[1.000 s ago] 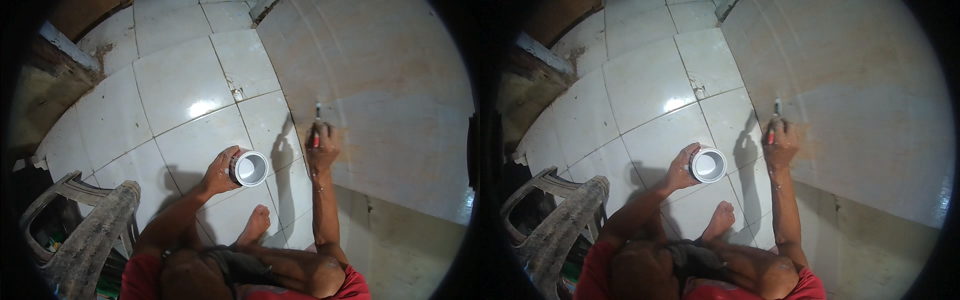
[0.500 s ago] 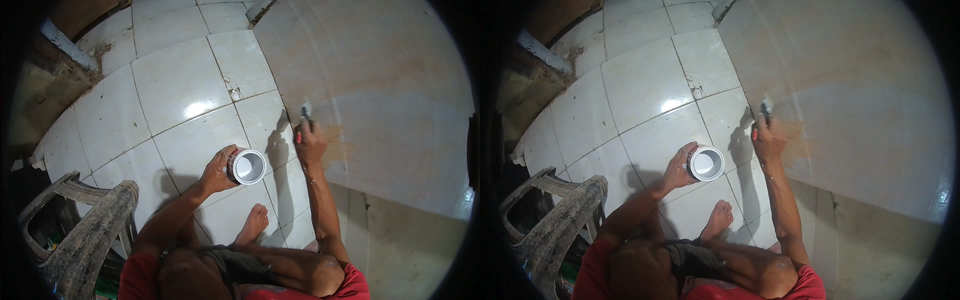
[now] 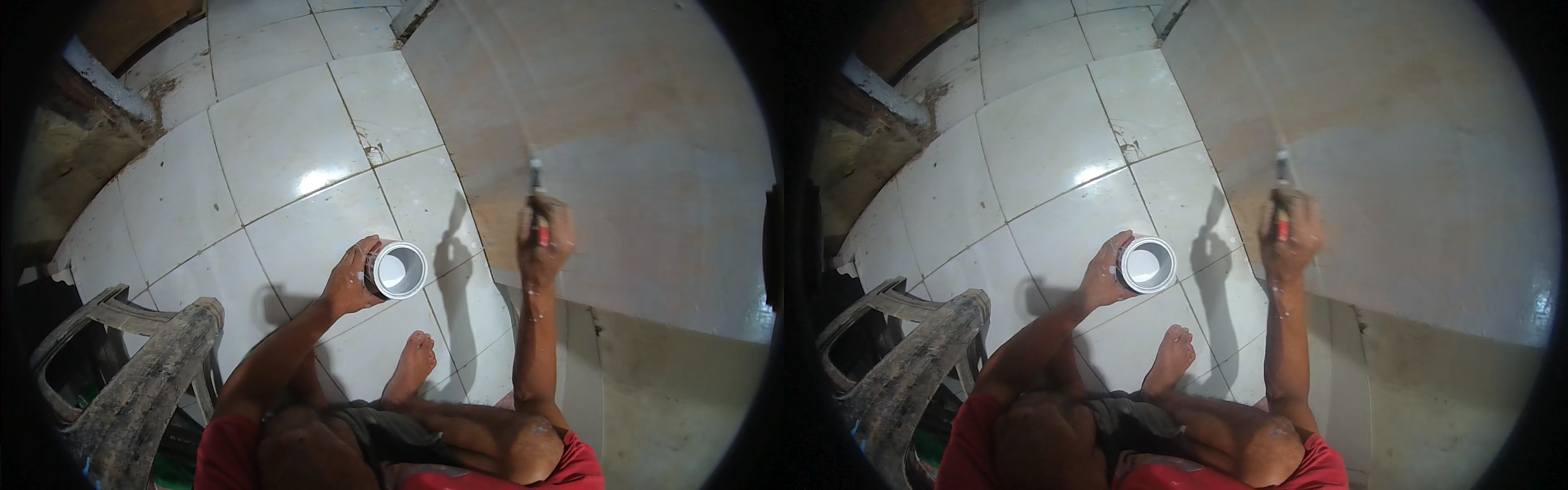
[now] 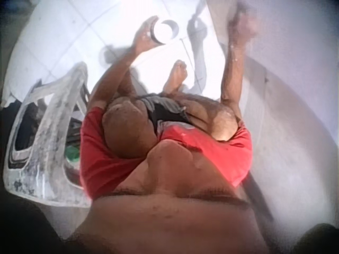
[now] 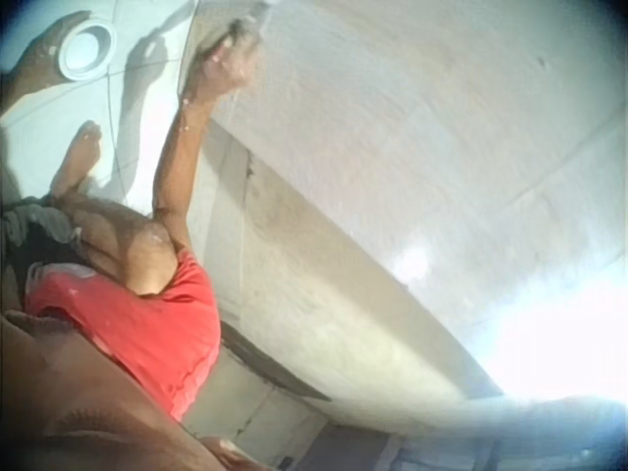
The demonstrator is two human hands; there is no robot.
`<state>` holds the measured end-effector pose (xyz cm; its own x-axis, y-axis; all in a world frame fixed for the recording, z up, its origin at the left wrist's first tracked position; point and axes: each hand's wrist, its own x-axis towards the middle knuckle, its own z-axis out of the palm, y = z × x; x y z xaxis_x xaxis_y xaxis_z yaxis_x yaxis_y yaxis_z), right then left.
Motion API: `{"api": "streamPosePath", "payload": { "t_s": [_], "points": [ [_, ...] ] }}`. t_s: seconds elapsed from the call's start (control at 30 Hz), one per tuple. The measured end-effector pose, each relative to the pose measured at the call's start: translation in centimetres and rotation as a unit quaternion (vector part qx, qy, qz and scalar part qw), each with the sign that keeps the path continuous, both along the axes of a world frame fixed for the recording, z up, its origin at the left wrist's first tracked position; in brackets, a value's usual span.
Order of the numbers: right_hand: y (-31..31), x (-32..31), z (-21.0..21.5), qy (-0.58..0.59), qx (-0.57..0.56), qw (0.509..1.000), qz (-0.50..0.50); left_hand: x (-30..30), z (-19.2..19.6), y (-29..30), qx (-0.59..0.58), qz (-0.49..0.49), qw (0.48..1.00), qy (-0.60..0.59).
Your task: The person sits on the floor and uses a paintbrush to apply white paint to a ceiling. They hold a small paint can in one hand and repeatedly dip the brush to cover a section of the ceiling surface.
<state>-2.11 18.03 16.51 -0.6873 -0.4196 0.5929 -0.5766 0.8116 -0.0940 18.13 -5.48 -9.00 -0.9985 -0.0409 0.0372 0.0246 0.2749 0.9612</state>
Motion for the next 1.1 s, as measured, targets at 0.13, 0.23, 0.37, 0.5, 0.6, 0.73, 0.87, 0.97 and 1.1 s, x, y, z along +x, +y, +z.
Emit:
{"api": "streamPosePath", "payload": {
  "t_s": [0.13,0.23,0.37,0.5,0.6,0.73,0.87,0.97,1.1],
  "points": [
    [3.0,-0.3,-4.0,-0.096,0.06,0.992,-0.057,-0.3,0.3,-0.1,0.0,-0.006,1.0,-0.009],
    [5.0,0.2,-1.5,-0.002,-0.003,0.997,-0.08,0.0,-0.2,-0.2,0.027,-0.007,1.0,-0.004],
    [2.7,4.1,5.2,0.084,-0.056,0.993,-0.063,0.3,-0.8,0.1,0.024,-0.002,1.0,0.006],
    [-0.4,10.4,4.7,-0.201,-0.105,0.974,0.019,-0.1,0.4,-0.2,0.013,-0.005,1.0,0.008],
    [-4.5,13.0,3.3,-0.369,-0.068,0.924,0.079,-0.3,0.6,-0.1,-0.001,-0.004,1.0,0.005],
    [-4.6,12.9,-2.8,-0.403,-0.012,0.911,0.087,-0.4,0.7,0.1,-0.009,0.005,1.0,-0.008],
    [-4.2,11.9,-6.8,-0.43,0.044,0.9,0.058,-0.4,0.4,0.1,-0.014,0.003,1.0,0.005],
    [-4.4,11.5,-7.9,-0.446,0.071,0.891,0.049,-0.4,0.6,0.1,-0.01,0.003,1.0,0.002],
    [-5.1,11.3,-7.4,-0.457,0.087,0.884,0.039,-0.3,0.9,0.1,-0.002,0.003,1.0,-0.016]
  ]
}}
